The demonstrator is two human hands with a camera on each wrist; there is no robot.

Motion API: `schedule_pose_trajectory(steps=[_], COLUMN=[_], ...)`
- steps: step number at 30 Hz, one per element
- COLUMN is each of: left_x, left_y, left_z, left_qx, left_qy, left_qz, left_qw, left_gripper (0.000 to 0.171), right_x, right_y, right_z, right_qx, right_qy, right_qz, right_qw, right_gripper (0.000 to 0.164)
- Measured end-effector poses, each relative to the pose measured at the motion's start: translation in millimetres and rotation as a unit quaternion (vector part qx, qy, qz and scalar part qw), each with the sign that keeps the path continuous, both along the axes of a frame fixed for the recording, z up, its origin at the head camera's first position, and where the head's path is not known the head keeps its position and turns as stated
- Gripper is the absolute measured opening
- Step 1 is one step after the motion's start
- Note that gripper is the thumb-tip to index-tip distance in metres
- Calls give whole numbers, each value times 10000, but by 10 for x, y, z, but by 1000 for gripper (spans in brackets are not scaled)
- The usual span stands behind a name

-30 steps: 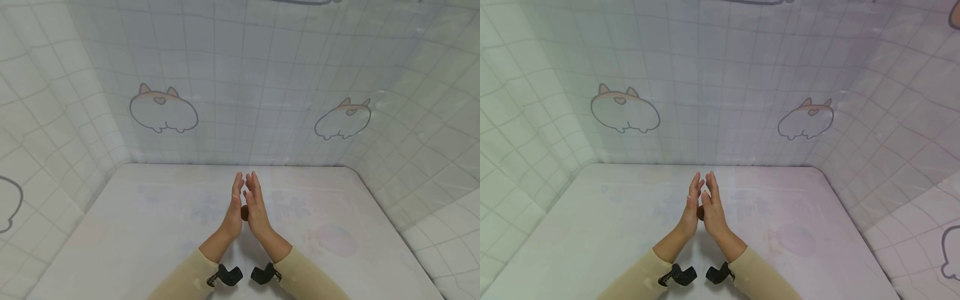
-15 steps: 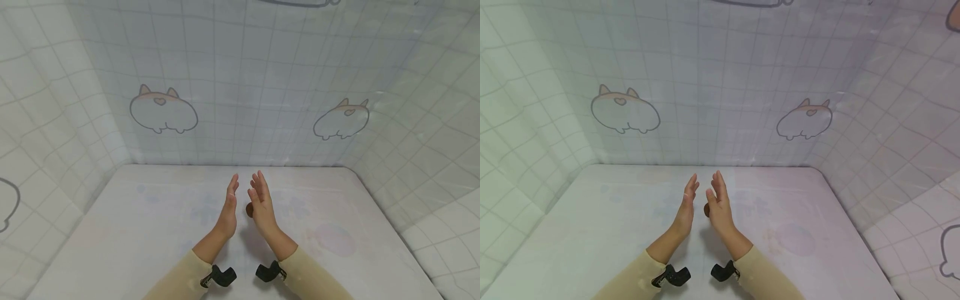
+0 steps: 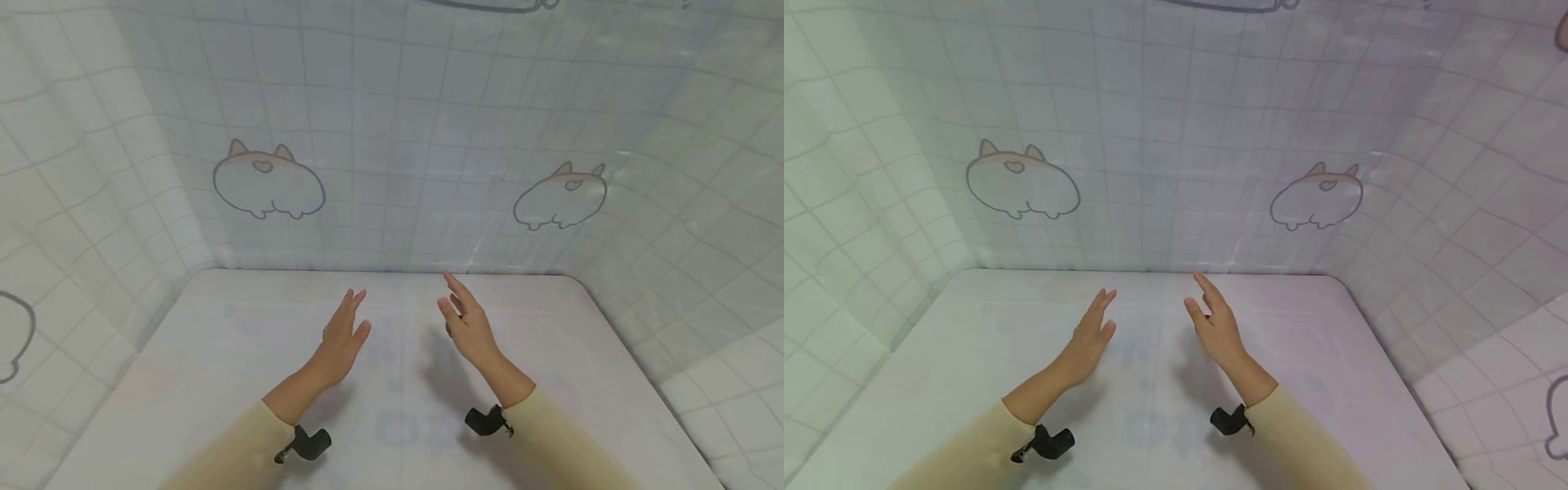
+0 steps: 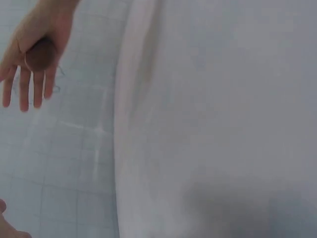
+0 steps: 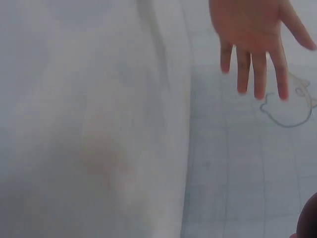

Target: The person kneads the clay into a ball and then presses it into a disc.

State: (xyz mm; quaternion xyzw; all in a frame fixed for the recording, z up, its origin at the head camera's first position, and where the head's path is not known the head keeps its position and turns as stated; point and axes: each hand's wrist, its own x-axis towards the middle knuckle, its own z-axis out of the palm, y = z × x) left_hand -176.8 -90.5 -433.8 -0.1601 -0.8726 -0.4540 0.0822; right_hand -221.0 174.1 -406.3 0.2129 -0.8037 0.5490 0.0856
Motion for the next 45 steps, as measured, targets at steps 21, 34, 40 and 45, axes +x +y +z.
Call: schedule_pose_trajectory(steps=[21,34,40,45], left_x=[14,20,-17,-93], left_y=[-607,-619,-596,-615], left_z=[-189,-372,-438,-571], left_qx=[-2928,-3223,-3294,-3389], left_qy=[26,-458,-518,-464], left_qz=[462,214,295,437], left_qw=[9551,9453,9423,9387], left_gripper=[75,81,85,87], right_x=[-340,-447,-476,-529], right_y=[574,571,543,512], right_z=[-472,-849,-955,-1069], right_qx=[3222,4050,4385,4701], right_qy=[5,114,338,94], right_qz=[287,66,167,128], right_qw=[9462,9142,8980,8825], right_gripper=[60,66,76,85])
